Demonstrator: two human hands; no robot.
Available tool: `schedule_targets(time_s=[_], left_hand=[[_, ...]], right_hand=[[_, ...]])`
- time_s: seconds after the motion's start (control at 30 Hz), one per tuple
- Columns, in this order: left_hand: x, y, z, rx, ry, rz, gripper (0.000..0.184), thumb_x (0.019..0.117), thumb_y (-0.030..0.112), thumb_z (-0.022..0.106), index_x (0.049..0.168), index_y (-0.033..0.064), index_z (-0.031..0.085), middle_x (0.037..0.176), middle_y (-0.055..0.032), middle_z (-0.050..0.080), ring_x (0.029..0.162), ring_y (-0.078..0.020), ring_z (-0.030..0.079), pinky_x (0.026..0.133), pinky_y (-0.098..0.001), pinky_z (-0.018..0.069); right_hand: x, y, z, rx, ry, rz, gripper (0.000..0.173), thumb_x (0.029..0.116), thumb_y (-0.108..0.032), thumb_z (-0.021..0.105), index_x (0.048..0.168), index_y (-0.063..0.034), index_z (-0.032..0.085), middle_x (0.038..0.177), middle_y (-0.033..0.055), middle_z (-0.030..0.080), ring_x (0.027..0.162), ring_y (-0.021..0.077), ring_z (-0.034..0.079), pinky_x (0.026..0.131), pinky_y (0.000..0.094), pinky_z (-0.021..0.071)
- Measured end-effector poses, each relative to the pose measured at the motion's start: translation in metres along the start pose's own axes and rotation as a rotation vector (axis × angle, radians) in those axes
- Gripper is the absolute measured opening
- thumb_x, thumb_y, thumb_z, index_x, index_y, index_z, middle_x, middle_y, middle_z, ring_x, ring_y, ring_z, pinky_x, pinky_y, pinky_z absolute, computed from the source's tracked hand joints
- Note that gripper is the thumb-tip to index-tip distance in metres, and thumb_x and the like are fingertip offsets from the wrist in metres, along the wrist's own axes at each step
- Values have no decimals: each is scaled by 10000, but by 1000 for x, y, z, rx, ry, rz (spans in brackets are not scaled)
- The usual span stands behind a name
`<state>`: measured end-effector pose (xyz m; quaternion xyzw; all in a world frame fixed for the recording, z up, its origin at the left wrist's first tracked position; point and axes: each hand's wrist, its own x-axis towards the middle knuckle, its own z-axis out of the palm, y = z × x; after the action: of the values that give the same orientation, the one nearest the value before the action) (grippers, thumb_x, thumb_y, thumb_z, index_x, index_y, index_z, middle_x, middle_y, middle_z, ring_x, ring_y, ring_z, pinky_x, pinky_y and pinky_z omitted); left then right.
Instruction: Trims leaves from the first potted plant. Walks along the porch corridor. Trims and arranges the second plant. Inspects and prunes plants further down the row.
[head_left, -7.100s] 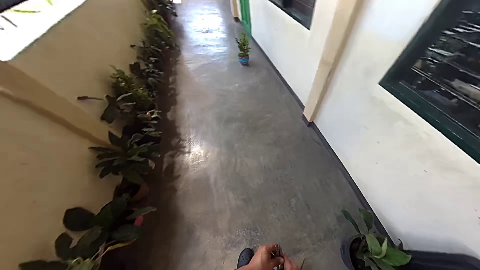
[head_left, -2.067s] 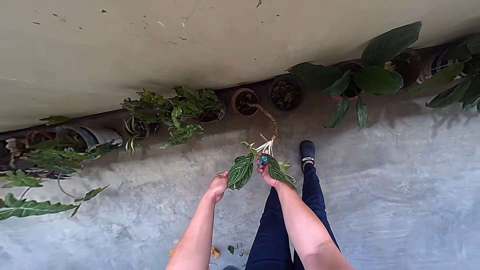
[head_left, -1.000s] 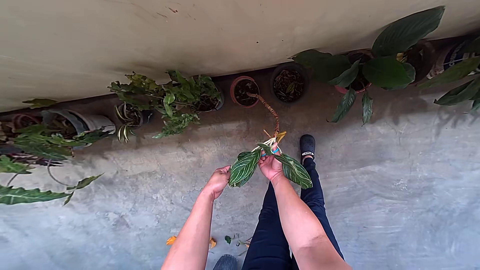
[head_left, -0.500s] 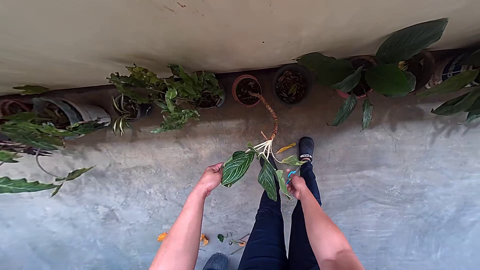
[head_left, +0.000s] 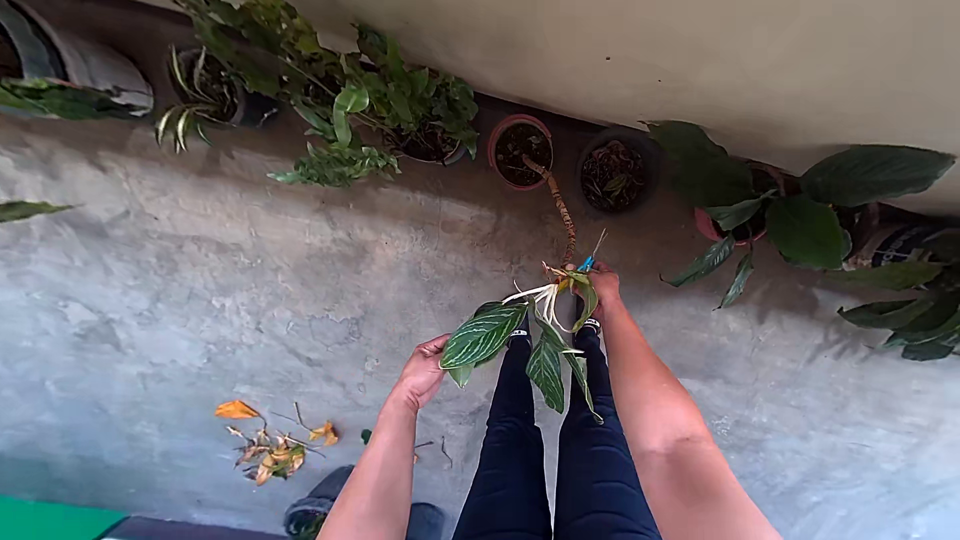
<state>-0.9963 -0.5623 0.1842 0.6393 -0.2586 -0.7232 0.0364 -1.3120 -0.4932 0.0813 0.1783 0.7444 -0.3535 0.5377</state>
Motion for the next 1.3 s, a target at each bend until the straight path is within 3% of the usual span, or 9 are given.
schedule_targets(time_s=[0.1, 0.17, 0.27, 0.37, 0.53, 0.63, 0.8, 1.0, 1.3], left_hand=[[12, -30, 13, -433, 342, -127, 399, 1145, 309, 253, 1404, 88, 459, 1233, -122, 674, 1099, -266, 683, 908, -473, 571], [22, -53, 34, -293, 478, -188, 376, 1135, 200, 335, 1481, 70, 400, 1291, -145, 636, 1108, -248, 661, 903, -437, 551], [26, -77, 84, 35, 252, -112, 435, 1057, 103, 557, 1475, 12, 480, 1270, -184, 656, 1091, -197, 662, 947, -375, 547], [53, -76, 134, -45, 128, 47, 599, 1004, 66, 642, 1546, 36, 387, 1279, -181, 647, 1062, -170, 656, 898, -330, 554], [84, -28, 186, -206, 199, 265, 499, 1015, 148, 657, 1494, 127, 517, 1373, -75, 637, 1159, -175, 653, 974, -394, 562], [109, -1, 185, -354, 339, 364, 265, 1042, 120, 602, 1282, 16, 641, 1174, -69, 693, 997, -129, 676, 884, -337, 585], [119, 22, 159, -378, 439, 336, 215, 1027, 141, 641, 1199, 21, 687, 1125, -61, 732, 951, -137, 713, 844, -310, 602], [117, 12, 155, -363, 413, 286, 212, 1031, 149, 635, 1176, 9, 700, 1187, -70, 728, 1075, -146, 682, 915, -336, 565], [119, 0, 163, -379, 353, 375, 175, 1035, 56, 593, 1146, -41, 688, 1096, -88, 739, 1024, -130, 702, 972, -303, 561]], right_hand=[[10, 2, 2, -59, -37, -7, 386, 958, -11, 666, 1328, -8, 555, 1125, 194, 659, 915, 246, 676, 804, 412, 596], [8, -1, 3, -123, -58, 0, 447, 930, -51, 727, 1341, -9, 556, 1137, 194, 660, 927, 247, 665, 817, 418, 579], [4, -8, 9, -210, -94, -21, 544, 860, -153, 850, 1313, -14, 583, 1020, 142, 710, 819, 172, 690, 757, 339, 593], [-3, -17, 19, -231, -148, -28, 509, 859, -146, 850, 1270, 4, 590, 962, 117, 710, 767, 133, 689, 722, 288, 596], [-9, -26, 28, -244, -281, -39, 442, 884, -136, 819, 1247, -2, 606, 950, 117, 715, 815, 171, 695, 746, 340, 598], [-6, -35, 20, -144, -443, -28, 329, 984, -142, 702, 1263, -13, 586, 990, 126, 720, 822, 202, 726, 697, 327, 617], [-1, -42, -4, -305, -622, 156, 437, 1099, -441, 438, 1314, -105, 616, 954, 90, 723, 662, 161, 672, 532, 261, 534], [-10, -46, 4, -540, -730, 192, 431, 1070, -489, 495, 1269, -134, 635, 923, 54, 697, 629, 132, 643, 515, 235, 512], [-3, -47, 22, -709, -669, 53, 432, 1054, -510, 525, 1156, -130, 704, 802, -6, 675, 501, 47, 450, 448, 200, 333]])
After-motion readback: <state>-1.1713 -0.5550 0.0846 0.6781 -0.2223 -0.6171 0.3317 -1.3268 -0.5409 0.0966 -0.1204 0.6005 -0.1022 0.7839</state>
